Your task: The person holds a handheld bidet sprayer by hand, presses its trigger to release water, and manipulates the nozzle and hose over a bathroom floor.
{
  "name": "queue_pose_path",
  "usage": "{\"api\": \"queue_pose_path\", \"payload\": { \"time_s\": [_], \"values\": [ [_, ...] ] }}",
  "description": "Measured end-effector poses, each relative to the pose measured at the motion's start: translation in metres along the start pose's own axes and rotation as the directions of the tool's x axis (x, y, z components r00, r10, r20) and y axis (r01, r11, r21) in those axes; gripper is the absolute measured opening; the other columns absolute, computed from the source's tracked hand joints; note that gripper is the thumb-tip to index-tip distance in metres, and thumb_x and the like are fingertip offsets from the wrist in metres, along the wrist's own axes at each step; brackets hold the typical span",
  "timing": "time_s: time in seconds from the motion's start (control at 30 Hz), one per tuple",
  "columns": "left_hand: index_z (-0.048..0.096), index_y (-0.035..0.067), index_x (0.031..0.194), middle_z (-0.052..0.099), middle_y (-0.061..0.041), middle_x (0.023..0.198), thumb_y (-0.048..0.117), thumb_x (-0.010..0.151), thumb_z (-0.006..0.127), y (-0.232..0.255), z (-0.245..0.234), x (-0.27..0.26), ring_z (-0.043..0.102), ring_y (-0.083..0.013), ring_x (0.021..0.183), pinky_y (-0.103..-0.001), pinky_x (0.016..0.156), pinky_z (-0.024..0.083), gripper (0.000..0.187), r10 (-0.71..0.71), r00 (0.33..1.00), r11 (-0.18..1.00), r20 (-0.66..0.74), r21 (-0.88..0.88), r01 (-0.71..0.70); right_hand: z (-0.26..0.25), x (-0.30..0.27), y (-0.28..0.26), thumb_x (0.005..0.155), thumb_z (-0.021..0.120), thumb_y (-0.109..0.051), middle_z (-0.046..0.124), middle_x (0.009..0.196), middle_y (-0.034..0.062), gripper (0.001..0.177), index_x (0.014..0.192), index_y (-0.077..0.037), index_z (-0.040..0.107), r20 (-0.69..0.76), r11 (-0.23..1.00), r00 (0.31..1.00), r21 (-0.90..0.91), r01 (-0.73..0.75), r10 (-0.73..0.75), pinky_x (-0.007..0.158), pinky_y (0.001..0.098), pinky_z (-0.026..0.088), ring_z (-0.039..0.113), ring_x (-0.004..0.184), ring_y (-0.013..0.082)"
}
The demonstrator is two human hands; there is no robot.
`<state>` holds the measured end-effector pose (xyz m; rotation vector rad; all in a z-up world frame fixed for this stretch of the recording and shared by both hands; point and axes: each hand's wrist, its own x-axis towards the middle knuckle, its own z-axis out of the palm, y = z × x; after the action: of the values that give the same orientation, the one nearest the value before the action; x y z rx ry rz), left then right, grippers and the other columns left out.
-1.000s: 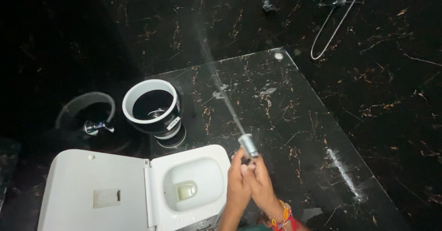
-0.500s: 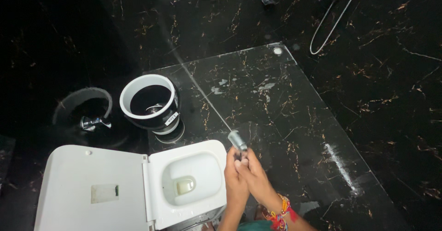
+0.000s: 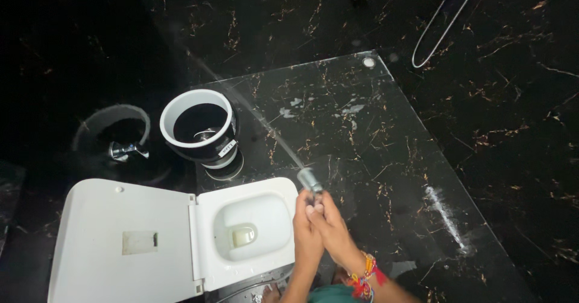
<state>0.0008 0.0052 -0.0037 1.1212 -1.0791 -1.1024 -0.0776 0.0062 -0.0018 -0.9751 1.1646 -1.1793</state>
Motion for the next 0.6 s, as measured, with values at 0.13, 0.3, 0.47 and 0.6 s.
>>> {"api": "queue_pose_path", "payload": {
  "time_s": [0.13,0.3,0.47,0.6],
  "values": [
    [0.058,0.005,0.134,0.07,-0.008,0.101,0.013,0.099,0.058,0.007,-0.004,0.006,0.065,-0.0145,0.092,-0.029,0.081,0.054,0.036,-0.001,0.97,0.998,0.245,0.054,-0.013,0.0,-0.006,0.026,0.1,0.058,-0.016,0.052,0.1,0.0017,0.031,0.129,-0.004,0.054,-0.225,0.993,0.969,0.027,0.114,-0.105,0.081,0.0243,0.047,0.051,0.093,0.0082],
    [0.058,0.005,0.136,0.07,-0.006,0.103,0.013,0.099,0.059,0.013,-0.005,0.01,0.065,-0.0118,0.093,-0.027,0.082,0.054,0.037,-0.005,0.923,0.999,0.384,0.032,-0.007,0.001,-0.012,0.029,0.098,0.055,-0.016,0.056,0.105,0.0026,0.039,0.134,-0.004,0.047,-0.318,0.977,0.931,0.057,0.206,-0.177,0.082,0.0255,0.048,0.054,0.095,0.0088],
    [0.059,0.001,0.136,0.069,-0.007,0.103,0.011,0.1,0.061,0.016,-0.001,0.015,0.061,-0.0113,0.092,-0.026,0.081,0.053,0.037,0.034,0.862,0.998,0.506,-0.069,0.001,0.002,-0.021,0.017,0.1,0.053,-0.016,0.061,0.107,0.0054,0.035,0.132,-0.002,0.047,-0.408,0.974,0.885,-0.061,0.218,-0.223,0.082,0.0275,0.051,0.057,0.095,0.0101],
    [0.058,-0.001,0.137,0.07,-0.007,0.107,0.008,0.097,0.062,0.015,0.001,0.017,0.062,-0.0114,0.094,-0.027,0.082,0.054,0.041,0.1,0.827,0.994,0.553,-0.1,-0.054,0.002,-0.026,0.012,0.1,0.054,-0.015,0.061,0.106,0.0069,0.037,0.133,0.0,0.046,-0.436,0.958,0.855,-0.079,0.275,-0.281,0.079,0.028,0.052,0.058,0.092,0.0102]
  ]
}}
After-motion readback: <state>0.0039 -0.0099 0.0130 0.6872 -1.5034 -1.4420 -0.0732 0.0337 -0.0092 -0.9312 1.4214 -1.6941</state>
